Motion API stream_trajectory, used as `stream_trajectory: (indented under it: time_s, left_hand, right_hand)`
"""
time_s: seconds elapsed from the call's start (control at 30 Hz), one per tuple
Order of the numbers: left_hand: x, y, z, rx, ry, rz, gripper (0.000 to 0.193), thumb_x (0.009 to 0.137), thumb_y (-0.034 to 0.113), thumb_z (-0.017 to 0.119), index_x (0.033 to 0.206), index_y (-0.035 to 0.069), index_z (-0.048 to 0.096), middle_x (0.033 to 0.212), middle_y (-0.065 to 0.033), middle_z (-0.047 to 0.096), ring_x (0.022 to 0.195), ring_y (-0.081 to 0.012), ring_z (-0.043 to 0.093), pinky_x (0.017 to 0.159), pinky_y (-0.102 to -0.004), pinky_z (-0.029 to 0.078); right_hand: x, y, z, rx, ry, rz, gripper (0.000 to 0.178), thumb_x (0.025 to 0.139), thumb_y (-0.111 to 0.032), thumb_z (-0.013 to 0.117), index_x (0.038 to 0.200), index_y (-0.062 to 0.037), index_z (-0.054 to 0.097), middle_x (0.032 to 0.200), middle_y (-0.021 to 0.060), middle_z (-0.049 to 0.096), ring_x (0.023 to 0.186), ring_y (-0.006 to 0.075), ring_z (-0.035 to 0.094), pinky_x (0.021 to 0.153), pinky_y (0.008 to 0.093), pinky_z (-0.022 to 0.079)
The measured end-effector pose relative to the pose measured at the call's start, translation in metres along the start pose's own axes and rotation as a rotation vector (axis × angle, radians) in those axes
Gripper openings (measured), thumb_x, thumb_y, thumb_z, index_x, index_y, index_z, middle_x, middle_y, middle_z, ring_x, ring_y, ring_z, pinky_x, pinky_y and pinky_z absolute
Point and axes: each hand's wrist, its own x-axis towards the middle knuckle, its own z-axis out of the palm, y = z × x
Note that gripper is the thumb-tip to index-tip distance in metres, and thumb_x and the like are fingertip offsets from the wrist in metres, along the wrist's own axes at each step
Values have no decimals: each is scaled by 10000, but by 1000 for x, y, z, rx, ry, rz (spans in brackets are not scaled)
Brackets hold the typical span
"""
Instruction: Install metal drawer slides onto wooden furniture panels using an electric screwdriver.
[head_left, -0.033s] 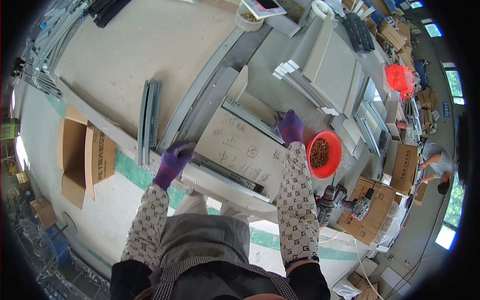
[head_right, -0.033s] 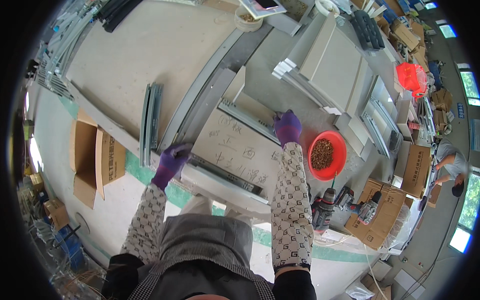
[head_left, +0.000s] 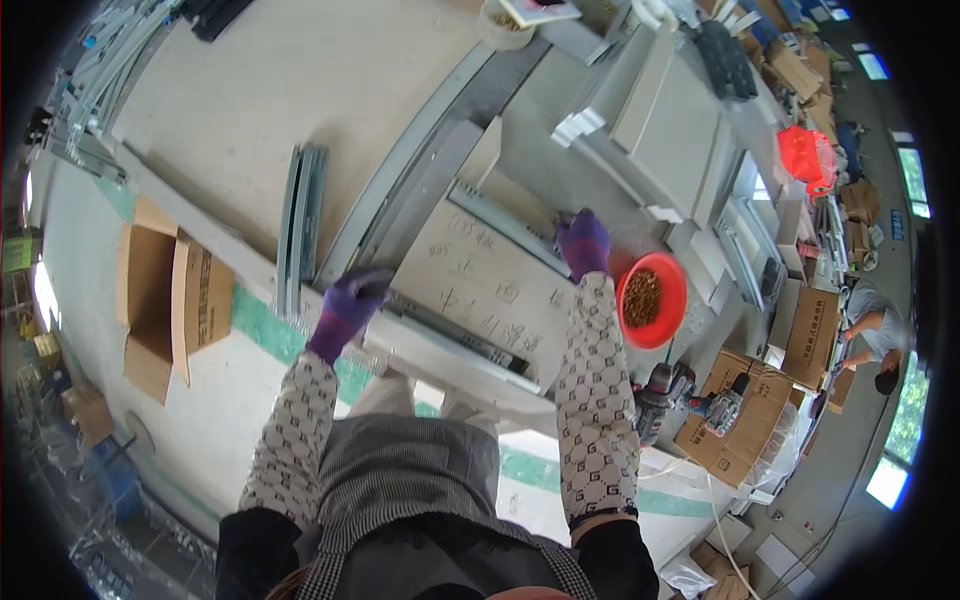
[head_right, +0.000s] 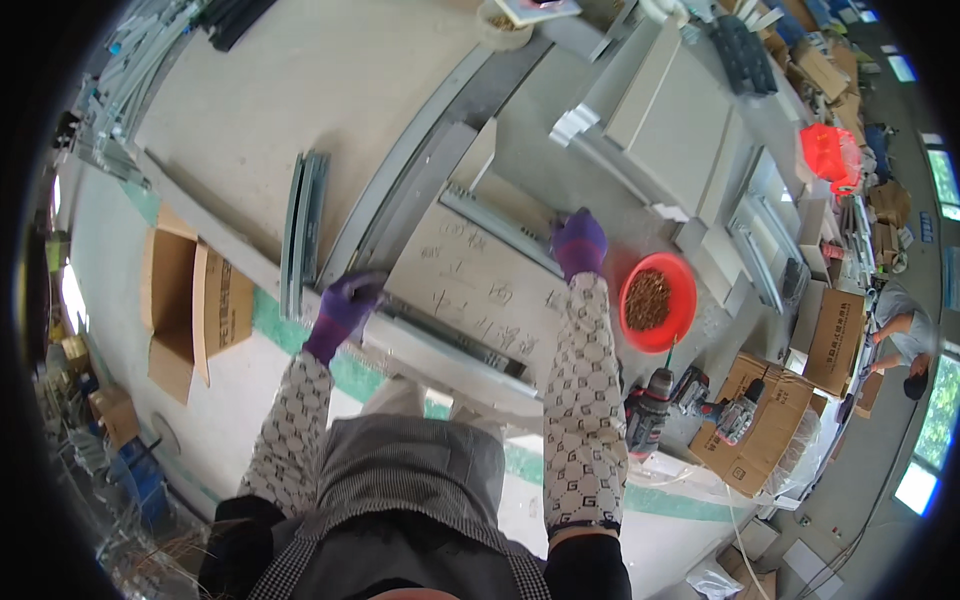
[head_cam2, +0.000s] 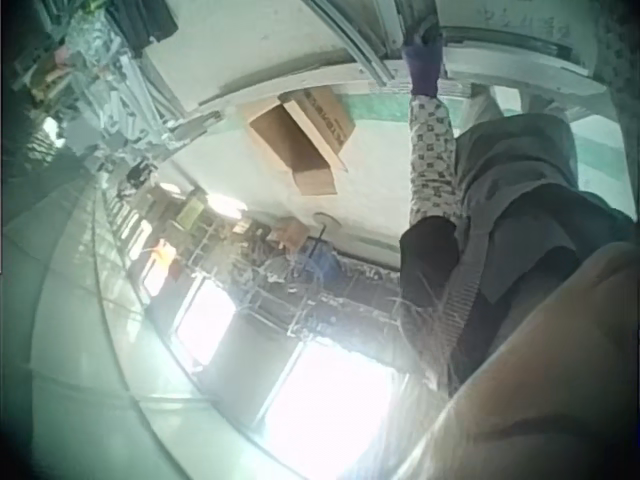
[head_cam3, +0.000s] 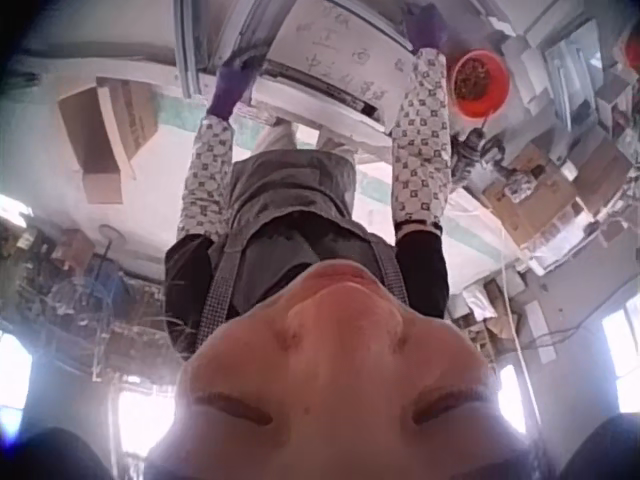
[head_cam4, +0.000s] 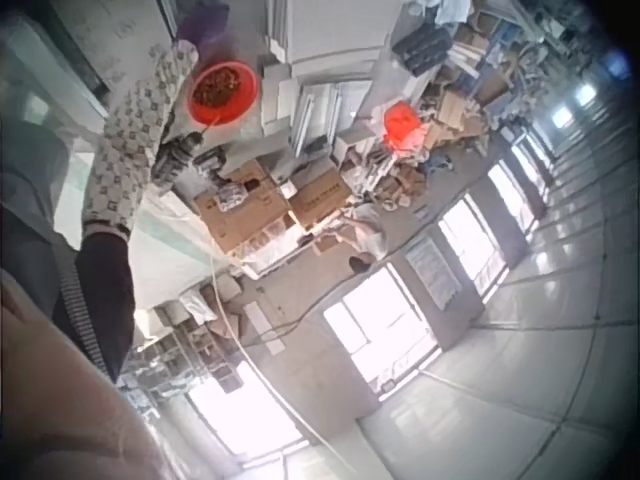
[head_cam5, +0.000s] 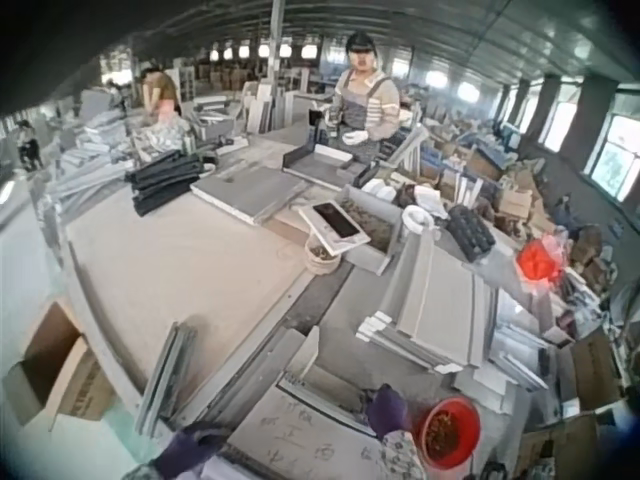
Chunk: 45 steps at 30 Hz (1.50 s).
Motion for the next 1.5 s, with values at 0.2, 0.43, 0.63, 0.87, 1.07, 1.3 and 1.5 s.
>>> stream_trajectory:
  time_s: [0.2, 0.43, 0.63, 0.87, 1.07, 1.3, 1.5]
  left_hand:
    - [14, 40, 3, 238, -35, 3, 243, 875, 127, 705, 1110, 63, 716, 867, -79, 731, 734, -101, 677, 703, -245, 550]
    - [7, 23, 1, 39, -6, 76, 257, 858, 116, 746, 1110, 71, 719, 902, -63, 739, 799, -98, 699, 776, -224, 560]
    - [-4, 19, -5, 170, 67, 102, 286, 848, 121, 765, 1132, 129, 737, 867, 29, 664, 684, -46, 534, 669, -214, 477]
    - [-18, 3, -9, 0, -2, 53, 241, 868, 103, 745, 1109, 100, 737, 871, 20, 667, 719, -43, 571, 700, -200, 497]
    - [-15, -5, 4, 49, 45, -22, 209, 893, 133, 722, 1097, 88, 737, 989, -24, 729, 885, -89, 682, 822, -231, 551]
    - [-12, -12, -1, 73, 43, -7, 212, 865, 207, 745, 1039, 85, 748, 894, -46, 743, 798, -97, 689, 774, -251, 563]
    - [-13, -12, -2, 62, 46, -52, 209, 858, 208, 753, 1031, 91, 755, 873, -38, 738, 778, -88, 676, 763, -243, 555]
  right_hand:
    - [16, 33, 3, -35, 10, -185, 348, 912, -369, 596, 1192, -196, 708, 1060, 222, 665, 959, 394, 667, 822, 482, 532]
    - [30, 50, 19, -19, 2, -249, 388, 925, -367, 591, 1233, -151, 684, 1078, 226, 663, 996, 389, 656, 887, 453, 510]
    - [-21, 46, -2, 67, 122, -349, 359, 941, -308, 606, 1212, -86, 683, 1115, 197, 658, 993, 324, 653, 863, 422, 510]
    - [-243, 42, 5, 317, 178, -193, 440, 797, -195, 803, 1204, -85, 679, 1032, 72, 600, 971, 248, 574, 881, 391, 489]
    - [-296, 51, 56, 341, 215, -160, 503, 743, -192, 850, 1206, -118, 670, 1128, 59, 550, 1118, 270, 502, 984, 447, 411]
    - [-291, 64, 85, 444, 305, -252, 374, 800, -145, 807, 1155, -88, 705, 1117, 50, 557, 1043, 229, 528, 912, 377, 443]
    - [-292, 59, 84, 389, 321, -264, 379, 733, -85, 830, 1095, -98, 717, 1090, 46, 562, 1051, 240, 530, 882, 366, 462]
